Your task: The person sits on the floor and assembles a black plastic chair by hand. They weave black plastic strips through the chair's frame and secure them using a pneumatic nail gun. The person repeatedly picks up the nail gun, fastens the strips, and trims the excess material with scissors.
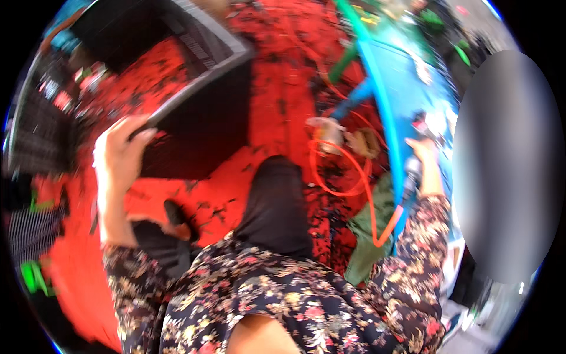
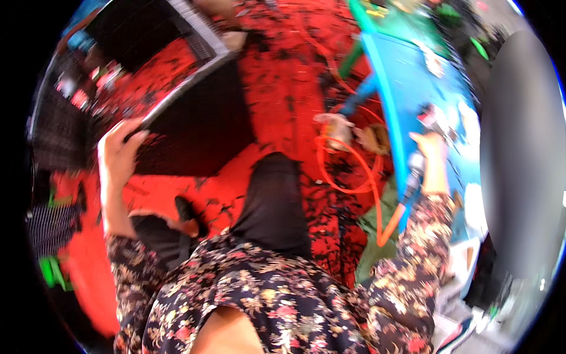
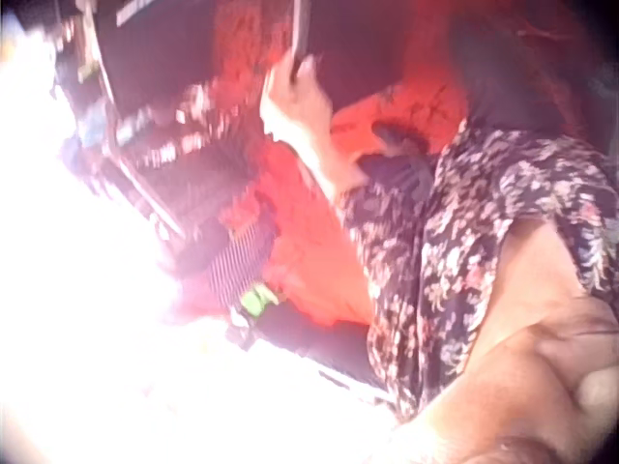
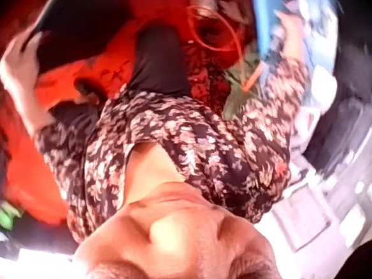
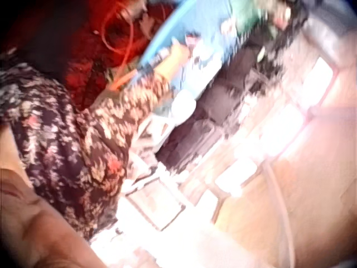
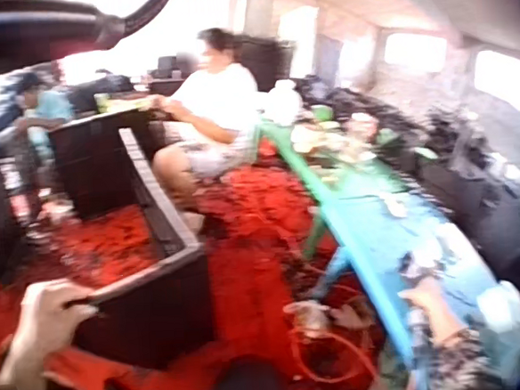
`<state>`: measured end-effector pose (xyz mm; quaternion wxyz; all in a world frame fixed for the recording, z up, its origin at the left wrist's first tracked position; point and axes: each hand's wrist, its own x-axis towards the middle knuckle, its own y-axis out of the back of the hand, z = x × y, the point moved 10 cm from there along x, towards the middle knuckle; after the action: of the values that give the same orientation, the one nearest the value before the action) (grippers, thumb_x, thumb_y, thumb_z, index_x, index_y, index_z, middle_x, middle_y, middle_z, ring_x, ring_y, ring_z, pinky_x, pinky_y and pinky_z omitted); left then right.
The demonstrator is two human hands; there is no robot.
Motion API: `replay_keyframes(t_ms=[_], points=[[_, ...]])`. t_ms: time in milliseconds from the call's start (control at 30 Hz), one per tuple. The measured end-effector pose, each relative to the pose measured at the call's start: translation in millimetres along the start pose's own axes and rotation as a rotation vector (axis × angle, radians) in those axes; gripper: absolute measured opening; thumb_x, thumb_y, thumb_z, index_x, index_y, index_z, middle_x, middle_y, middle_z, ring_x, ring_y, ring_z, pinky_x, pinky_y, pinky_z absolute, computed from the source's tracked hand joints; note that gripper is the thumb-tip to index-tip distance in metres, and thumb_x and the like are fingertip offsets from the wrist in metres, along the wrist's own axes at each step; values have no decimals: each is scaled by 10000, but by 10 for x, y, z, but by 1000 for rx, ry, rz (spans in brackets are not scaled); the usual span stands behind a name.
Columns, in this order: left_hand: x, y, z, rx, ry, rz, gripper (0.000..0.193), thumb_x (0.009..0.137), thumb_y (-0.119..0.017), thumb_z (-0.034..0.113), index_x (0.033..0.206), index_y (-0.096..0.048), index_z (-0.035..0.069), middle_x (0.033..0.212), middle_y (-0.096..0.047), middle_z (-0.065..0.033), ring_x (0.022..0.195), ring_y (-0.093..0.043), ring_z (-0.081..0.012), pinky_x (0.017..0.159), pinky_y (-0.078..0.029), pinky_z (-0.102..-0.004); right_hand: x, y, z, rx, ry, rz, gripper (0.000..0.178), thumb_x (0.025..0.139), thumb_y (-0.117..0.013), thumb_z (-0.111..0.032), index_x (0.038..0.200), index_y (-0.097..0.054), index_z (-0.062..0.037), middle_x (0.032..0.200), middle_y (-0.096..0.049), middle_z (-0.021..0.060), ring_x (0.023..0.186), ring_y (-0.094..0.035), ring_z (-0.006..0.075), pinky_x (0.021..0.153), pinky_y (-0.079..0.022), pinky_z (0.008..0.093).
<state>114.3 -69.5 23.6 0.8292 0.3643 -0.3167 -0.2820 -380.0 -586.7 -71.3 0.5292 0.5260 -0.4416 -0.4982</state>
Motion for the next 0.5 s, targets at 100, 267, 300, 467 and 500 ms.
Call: replay_keyframes(t_ms=[100, 267, 300, 467, 500], points=[[10, -6, -38, 44, 62, -38, 255, 776, -649, 174, 972, -656, 10, 866, -655, -130, 806, -635, -263, 738, -474, -309, 463, -424, 355, 295, 148, -35, 372, 679, -744, -342, 742, -619, 3, 637, -614, 122, 542, -595, 230, 542, -486, 405], [40, -94, -131, 37, 18, -26, 284, 764, -655, 248, 967, -668, 50, 907, -659, -122, 842, -632, -296, 746, -485, -359, 183, -308, 235, 593, 112, -152, 289, 713, -727, -244, 792, -578, -10, 590, -570, 88, 488, -566, 201, 481, -482, 353], [37, -116, -196, 33, 57, -49, 286, 763, -651, 263, 963, -674, 59, 891, -660, -121, 836, -630, -292, 743, -483, -361, 73, -236, -49, 628, 170, -177, 275, 720, -723, -225, 801, -569, -12, 580, -561, 81, 477, -561, 196, 469, -482, 343], [125, -306, -242, -11, 17, -55, 270, 743, -664, 232, 946, -684, 56, 854, -662, -126, 811, -631, -295, 731, -483, -368, -1250, 655, -1454, 760, 574, -266, 197, 749, -616, -115, 887, -512, -22, 611, -527, 24, 462, -519, 117, 441, -443, 250], [153, -339, -223, -19, 7, -68, 269, 736, -669, 223, 946, -685, 56, 854, -662, -128, 812, -631, -294, 731, -483, -368, -1515, 782, -1728, 770, 607, -345, 202, 751, -612, -127, 890, -512, -19, 615, -526, 24, 478, -524, 114, 457, -444, 249]])
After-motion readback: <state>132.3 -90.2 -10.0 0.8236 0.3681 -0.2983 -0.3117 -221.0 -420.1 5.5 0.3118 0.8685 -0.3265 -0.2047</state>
